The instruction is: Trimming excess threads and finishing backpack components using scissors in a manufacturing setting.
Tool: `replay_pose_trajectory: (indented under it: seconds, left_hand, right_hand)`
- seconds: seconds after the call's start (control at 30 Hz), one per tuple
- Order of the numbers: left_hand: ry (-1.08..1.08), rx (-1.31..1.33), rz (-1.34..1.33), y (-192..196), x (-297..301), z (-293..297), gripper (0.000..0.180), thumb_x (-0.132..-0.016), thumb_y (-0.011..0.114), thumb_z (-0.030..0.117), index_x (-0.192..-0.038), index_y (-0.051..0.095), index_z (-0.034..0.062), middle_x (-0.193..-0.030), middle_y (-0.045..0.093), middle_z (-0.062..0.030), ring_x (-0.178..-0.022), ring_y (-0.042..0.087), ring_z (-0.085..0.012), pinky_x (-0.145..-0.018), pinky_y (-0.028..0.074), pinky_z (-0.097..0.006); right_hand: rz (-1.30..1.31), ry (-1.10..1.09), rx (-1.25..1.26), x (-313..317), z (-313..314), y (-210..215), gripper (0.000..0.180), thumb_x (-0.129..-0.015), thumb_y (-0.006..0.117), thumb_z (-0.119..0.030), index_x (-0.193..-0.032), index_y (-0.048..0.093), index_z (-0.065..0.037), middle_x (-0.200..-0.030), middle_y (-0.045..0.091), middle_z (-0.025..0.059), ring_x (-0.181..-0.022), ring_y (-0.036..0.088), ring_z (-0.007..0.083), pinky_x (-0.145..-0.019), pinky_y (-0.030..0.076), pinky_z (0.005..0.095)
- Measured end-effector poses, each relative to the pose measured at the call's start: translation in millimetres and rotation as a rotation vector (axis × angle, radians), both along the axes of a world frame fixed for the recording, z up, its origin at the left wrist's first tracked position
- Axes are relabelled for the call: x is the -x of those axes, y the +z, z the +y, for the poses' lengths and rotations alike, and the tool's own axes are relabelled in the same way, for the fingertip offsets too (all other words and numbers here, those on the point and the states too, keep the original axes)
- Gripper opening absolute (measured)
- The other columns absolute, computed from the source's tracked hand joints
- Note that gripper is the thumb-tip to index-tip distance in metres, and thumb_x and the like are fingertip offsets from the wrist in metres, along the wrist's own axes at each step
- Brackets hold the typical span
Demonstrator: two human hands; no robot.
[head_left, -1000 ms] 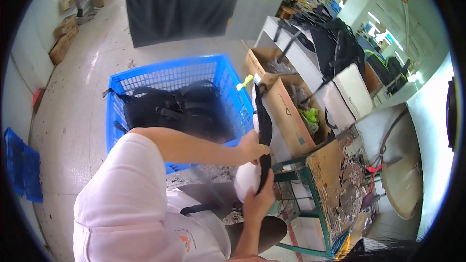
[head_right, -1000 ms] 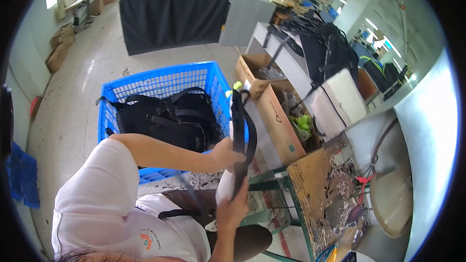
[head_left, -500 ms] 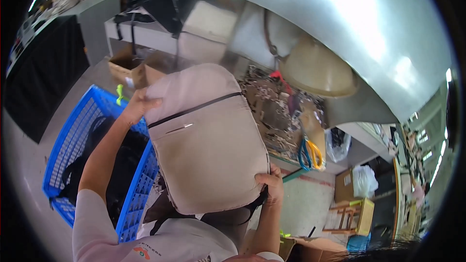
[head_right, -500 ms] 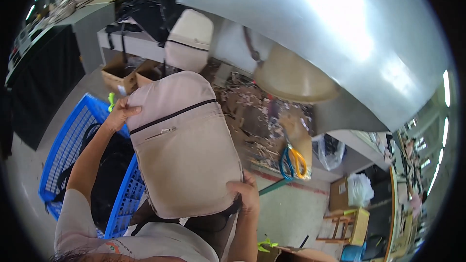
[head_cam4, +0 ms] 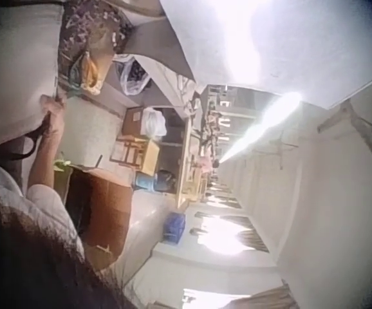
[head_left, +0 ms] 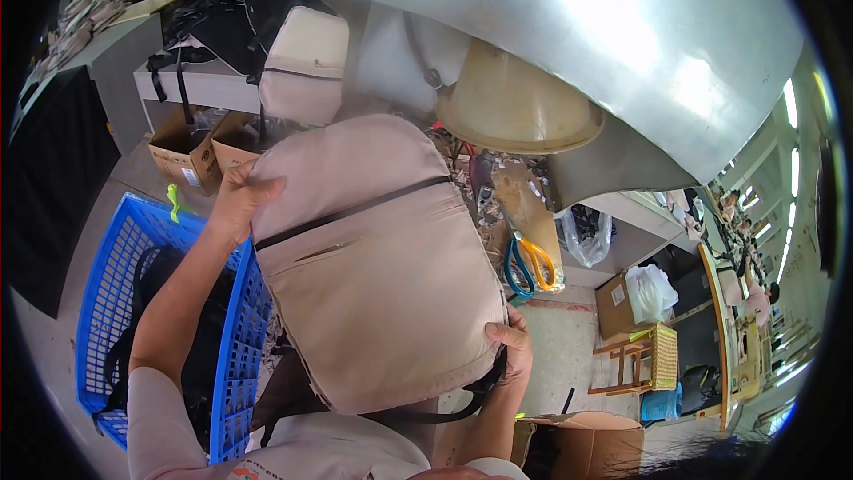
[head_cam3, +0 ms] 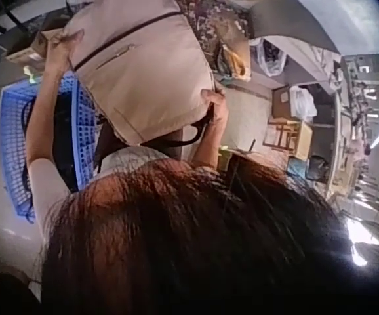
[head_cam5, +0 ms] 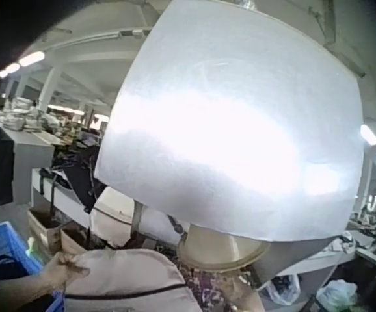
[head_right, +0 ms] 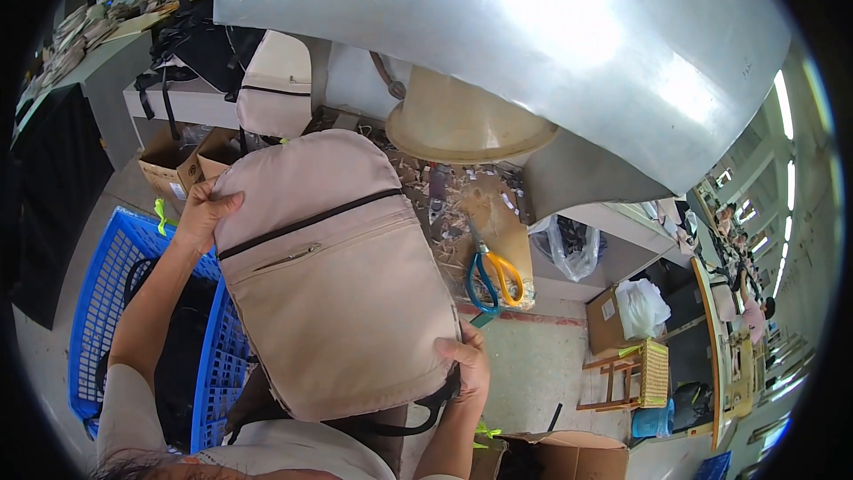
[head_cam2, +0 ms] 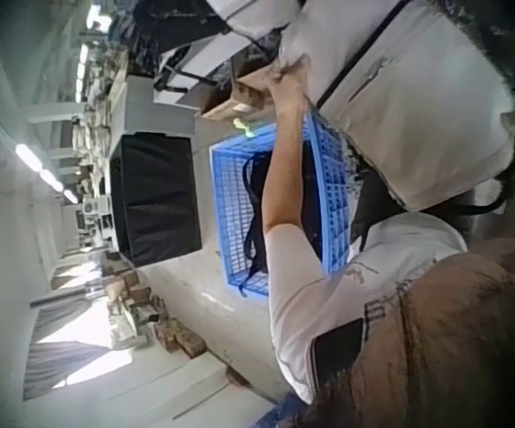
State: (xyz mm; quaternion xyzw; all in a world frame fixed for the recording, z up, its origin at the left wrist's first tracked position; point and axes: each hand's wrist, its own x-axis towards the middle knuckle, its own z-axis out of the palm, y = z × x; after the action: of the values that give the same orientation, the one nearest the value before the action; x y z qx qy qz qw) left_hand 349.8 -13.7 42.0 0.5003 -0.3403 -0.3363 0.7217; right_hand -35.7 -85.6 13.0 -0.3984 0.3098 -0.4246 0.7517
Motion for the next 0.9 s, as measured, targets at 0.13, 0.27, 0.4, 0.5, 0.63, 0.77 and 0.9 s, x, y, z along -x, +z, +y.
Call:
replay_pose_trajectory:
  seconds: [0.13, 0.27, 0.4, 0.5, 0.63, 0.77, 0.9]
  left_hand:
    - [0.006, 0.004, 0.004, -1.9, 3.3, -6.2, 0.029, -0.068, 0.066, 0.002, -0.097, 0.060, 0.0006, -0.086, 0.062, -0.0043, -0.074, 0.057, -0.0108, -0.071, 0.045, -0.025]
    - [0.014, 0.018, 0.001, -4.6, 6.5, -11.9, 0.029, -0.069, 0.065, 0.002, -0.097, 0.060, 0.0007, -0.086, 0.062, -0.0043, -0.073, 0.057, -0.0106, -0.071, 0.046, -0.024]
    - [-0.005, 0.010, 0.029, -6.8, 10.3, -16.9, 0.029, -0.069, 0.065, 0.002, -0.098, 0.059, 0.0007, -0.088, 0.062, -0.0045, -0.074, 0.057, -0.0108, -0.072, 0.045, -0.025]
    - [-0.031, -0.002, 0.022, -8.3, 10.6, -14.4, 0.031, -0.070, 0.065, 0.002, -0.100, 0.058, 0.0003, -0.089, 0.062, -0.0045, -0.076, 0.057, -0.0113, -0.073, 0.045, -0.025]
    - [-0.057, 0.020, 0.035, -10.8, 19.0, -11.1, 0.033, -0.070, 0.065, 0.003, -0.102, 0.057, -0.0002, -0.090, 0.061, -0.0043, -0.078, 0.057, -0.0115, -0.074, 0.044, -0.025]
    - [-0.080, 0.008, 0.018, -9.5, 29.4, -6.6, 0.033, -0.070, 0.065, 0.003, -0.101, 0.058, 0.0005, -0.089, 0.061, -0.0030, -0.079, 0.056, -0.0099, -0.075, 0.044, -0.024]
    - [-0.106, 0.022, -0.011, -7.4, 34.2, -6.6, 0.032, -0.070, 0.066, 0.003, -0.101, 0.058, 0.0013, -0.089, 0.061, -0.0020, -0.079, 0.055, -0.0081, -0.075, 0.043, -0.023]
  right_hand:
    - [0.037, -0.014, 0.001, 6.7, -6.0, -5.2, 0.054, -0.054, 0.066, -0.005, -0.105, 0.053, 0.007, -0.091, 0.061, 0.0142, -0.078, 0.060, 0.0230, -0.075, 0.047, 0.0306]
    - [-0.006, -0.018, 0.004, 6.9, -6.8, 0.7, 0.053, -0.054, 0.066, -0.005, -0.103, 0.053, 0.007, -0.091, 0.061, 0.0146, -0.077, 0.060, 0.0232, -0.074, 0.047, 0.0307]
    - [0.041, -0.031, 0.039, 14.7, -11.2, -3.3, 0.047, -0.054, 0.064, -0.004, -0.099, 0.056, 0.006, -0.087, 0.062, 0.0124, -0.072, 0.060, 0.0206, -0.070, 0.047, 0.0278]
    - [0.080, -0.023, 0.037, 15.1, -5.5, -3.5, 0.044, -0.055, 0.061, -0.004, -0.098, 0.057, 0.006, -0.084, 0.062, 0.0102, -0.071, 0.059, 0.0181, -0.068, 0.046, 0.0251]
    - [0.093, -0.024, 0.004, 23.6, 7.4, -4.7, 0.047, -0.054, 0.063, -0.005, -0.099, 0.056, 0.007, -0.085, 0.062, 0.0107, -0.073, 0.059, 0.0190, -0.070, 0.045, 0.0256]
    - [0.106, -0.044, -0.020, 30.9, 14.7, -7.1, 0.045, -0.054, 0.065, -0.006, -0.096, 0.058, 0.006, -0.083, 0.062, 0.0101, -0.070, 0.058, 0.0183, -0.068, 0.045, 0.0256]
    - [0.117, -0.059, -0.023, 36.6, 17.4, -8.6, 0.044, -0.053, 0.067, -0.006, -0.094, 0.058, 0.006, -0.081, 0.062, 0.0094, -0.068, 0.058, 0.0170, -0.066, 0.045, 0.0249]
